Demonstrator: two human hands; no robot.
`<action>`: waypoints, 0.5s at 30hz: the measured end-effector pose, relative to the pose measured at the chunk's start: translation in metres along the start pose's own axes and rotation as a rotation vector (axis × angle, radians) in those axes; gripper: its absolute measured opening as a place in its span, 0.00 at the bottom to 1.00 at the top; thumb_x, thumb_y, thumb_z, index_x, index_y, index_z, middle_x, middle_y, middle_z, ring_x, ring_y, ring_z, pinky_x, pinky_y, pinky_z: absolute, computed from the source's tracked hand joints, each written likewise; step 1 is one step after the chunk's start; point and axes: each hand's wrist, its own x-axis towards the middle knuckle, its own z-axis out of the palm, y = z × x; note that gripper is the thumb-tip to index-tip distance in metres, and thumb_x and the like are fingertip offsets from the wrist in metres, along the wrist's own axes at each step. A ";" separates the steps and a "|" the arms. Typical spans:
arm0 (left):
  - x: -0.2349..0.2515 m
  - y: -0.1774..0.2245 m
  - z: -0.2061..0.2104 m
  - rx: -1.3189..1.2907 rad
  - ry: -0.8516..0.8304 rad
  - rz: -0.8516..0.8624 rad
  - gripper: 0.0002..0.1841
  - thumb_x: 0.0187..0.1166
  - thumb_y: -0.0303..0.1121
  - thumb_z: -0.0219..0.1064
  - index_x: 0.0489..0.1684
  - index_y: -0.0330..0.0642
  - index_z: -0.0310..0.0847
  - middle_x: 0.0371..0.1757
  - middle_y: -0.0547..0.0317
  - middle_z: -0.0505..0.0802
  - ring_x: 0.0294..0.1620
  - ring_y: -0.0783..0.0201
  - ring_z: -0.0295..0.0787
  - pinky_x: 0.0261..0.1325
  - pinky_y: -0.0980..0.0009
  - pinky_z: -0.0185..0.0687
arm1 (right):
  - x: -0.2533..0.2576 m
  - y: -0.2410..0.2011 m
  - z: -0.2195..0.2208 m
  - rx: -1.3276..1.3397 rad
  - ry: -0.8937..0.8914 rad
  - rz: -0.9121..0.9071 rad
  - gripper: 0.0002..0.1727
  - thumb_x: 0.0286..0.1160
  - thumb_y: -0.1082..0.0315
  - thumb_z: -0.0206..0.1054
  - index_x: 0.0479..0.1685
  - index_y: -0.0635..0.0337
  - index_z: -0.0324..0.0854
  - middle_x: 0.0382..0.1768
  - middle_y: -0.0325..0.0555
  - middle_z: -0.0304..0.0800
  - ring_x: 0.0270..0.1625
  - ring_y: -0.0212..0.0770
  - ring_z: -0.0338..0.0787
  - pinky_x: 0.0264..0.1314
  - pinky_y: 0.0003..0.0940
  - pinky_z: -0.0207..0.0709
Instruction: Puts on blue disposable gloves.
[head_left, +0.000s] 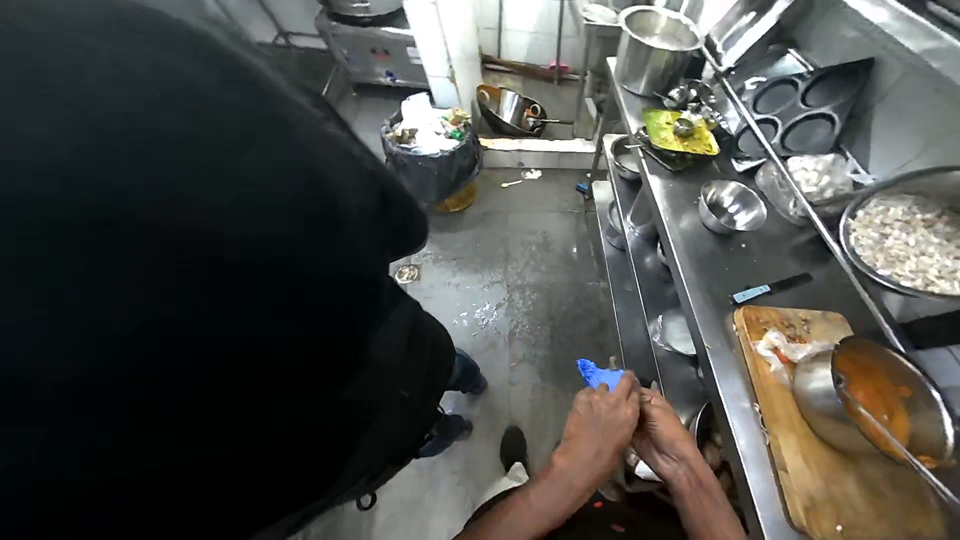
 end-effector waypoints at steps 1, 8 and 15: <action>0.000 0.002 0.010 0.006 -0.054 0.020 0.25 0.77 0.17 0.59 0.75 0.40 0.79 0.84 0.52 0.77 0.54 0.44 0.91 0.48 0.49 0.88 | 0.005 0.014 -0.006 0.097 0.072 0.010 0.13 0.90 0.73 0.47 0.43 0.64 0.79 0.32 0.49 0.89 0.34 0.38 0.90 0.39 0.35 0.86; 0.000 0.000 0.051 -0.119 -0.239 0.100 0.22 0.81 0.16 0.53 0.74 0.31 0.74 0.87 0.42 0.70 0.57 0.37 0.89 0.48 0.45 0.88 | 0.013 0.075 -0.049 -0.720 0.095 -0.163 0.31 0.86 0.71 0.54 0.84 0.78 0.55 0.71 0.64 0.77 0.70 0.39 0.81 0.73 0.30 0.75; 0.003 -0.010 0.046 -0.101 -0.175 0.262 0.20 0.78 0.14 0.57 0.69 0.28 0.76 0.78 0.38 0.78 0.52 0.38 0.91 0.46 0.45 0.89 | -0.025 -0.019 0.032 -1.454 -0.049 0.268 0.29 0.86 0.69 0.60 0.82 0.76 0.64 0.81 0.66 0.70 0.85 0.48 0.70 0.88 0.35 0.57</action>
